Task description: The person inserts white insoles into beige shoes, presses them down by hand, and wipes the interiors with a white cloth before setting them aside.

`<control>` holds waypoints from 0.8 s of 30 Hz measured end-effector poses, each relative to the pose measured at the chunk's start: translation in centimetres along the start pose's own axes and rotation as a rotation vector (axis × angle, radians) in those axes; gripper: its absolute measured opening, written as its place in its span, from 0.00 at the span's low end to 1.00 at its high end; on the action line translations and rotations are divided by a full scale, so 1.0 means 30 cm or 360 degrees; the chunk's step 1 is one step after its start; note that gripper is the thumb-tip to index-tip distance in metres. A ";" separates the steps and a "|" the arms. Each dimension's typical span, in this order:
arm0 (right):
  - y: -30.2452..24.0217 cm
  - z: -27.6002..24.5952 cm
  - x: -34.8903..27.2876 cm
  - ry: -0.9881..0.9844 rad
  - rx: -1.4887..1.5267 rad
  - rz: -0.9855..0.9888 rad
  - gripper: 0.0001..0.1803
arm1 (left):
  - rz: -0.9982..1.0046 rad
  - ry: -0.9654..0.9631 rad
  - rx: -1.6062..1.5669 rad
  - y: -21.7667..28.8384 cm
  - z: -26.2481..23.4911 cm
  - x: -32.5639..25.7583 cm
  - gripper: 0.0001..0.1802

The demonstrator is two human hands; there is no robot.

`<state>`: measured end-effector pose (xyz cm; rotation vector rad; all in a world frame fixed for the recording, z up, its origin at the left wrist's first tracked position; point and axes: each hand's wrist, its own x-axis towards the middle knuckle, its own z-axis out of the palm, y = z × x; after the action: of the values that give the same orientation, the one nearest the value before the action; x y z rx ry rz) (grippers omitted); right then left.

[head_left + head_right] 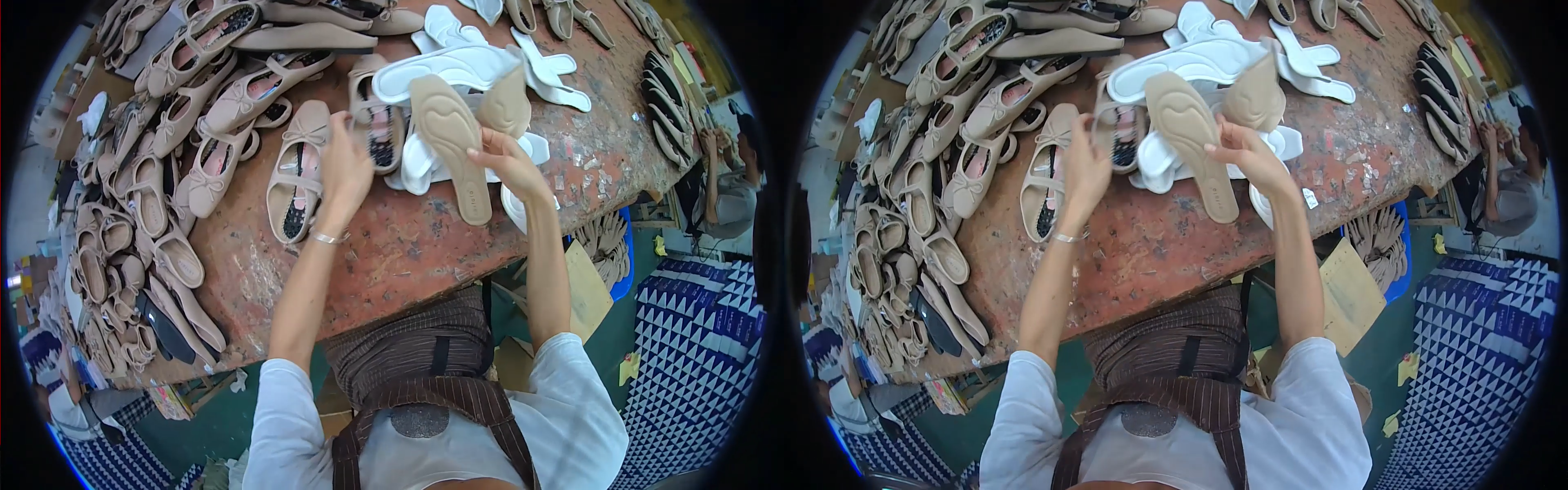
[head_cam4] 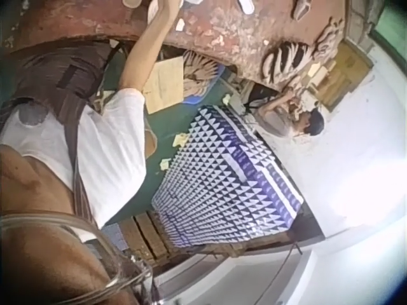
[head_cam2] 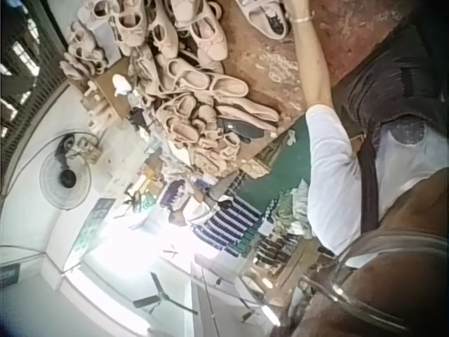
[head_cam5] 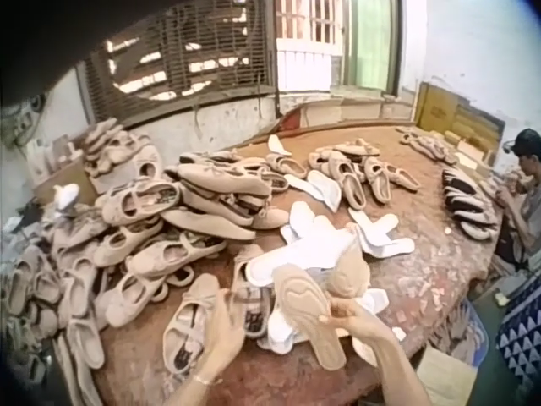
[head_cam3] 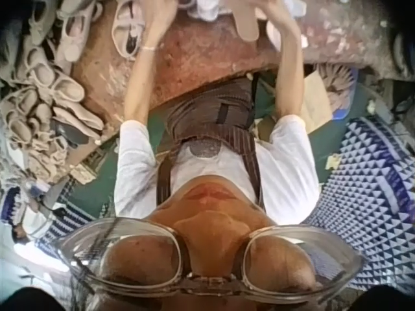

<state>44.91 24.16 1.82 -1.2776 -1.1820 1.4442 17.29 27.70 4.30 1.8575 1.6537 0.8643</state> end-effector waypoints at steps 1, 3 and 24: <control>-0.112 0.069 -0.023 -0.0206 0.0218 0.0063 0.07 | 0.0005 0.0021 0.0063 -0.058 -0.070 -0.053 0.27; -0.082 -0.015 -0.025 -0.0190 -0.0083 0.0036 0.06 | -0.0001 -0.0110 0.0104 -0.115 -0.173 -0.157 0.27; -0.244 0.127 -0.326 -0.0063 0.0799 -0.0161 0.26 | 0.0294 -0.0083 -0.0474 0.109 -0.020 -0.259 0.39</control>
<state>42.32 15.58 10.97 -0.8341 -0.8206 1.5681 18.60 19.56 6.10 1.8237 1.2573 1.0646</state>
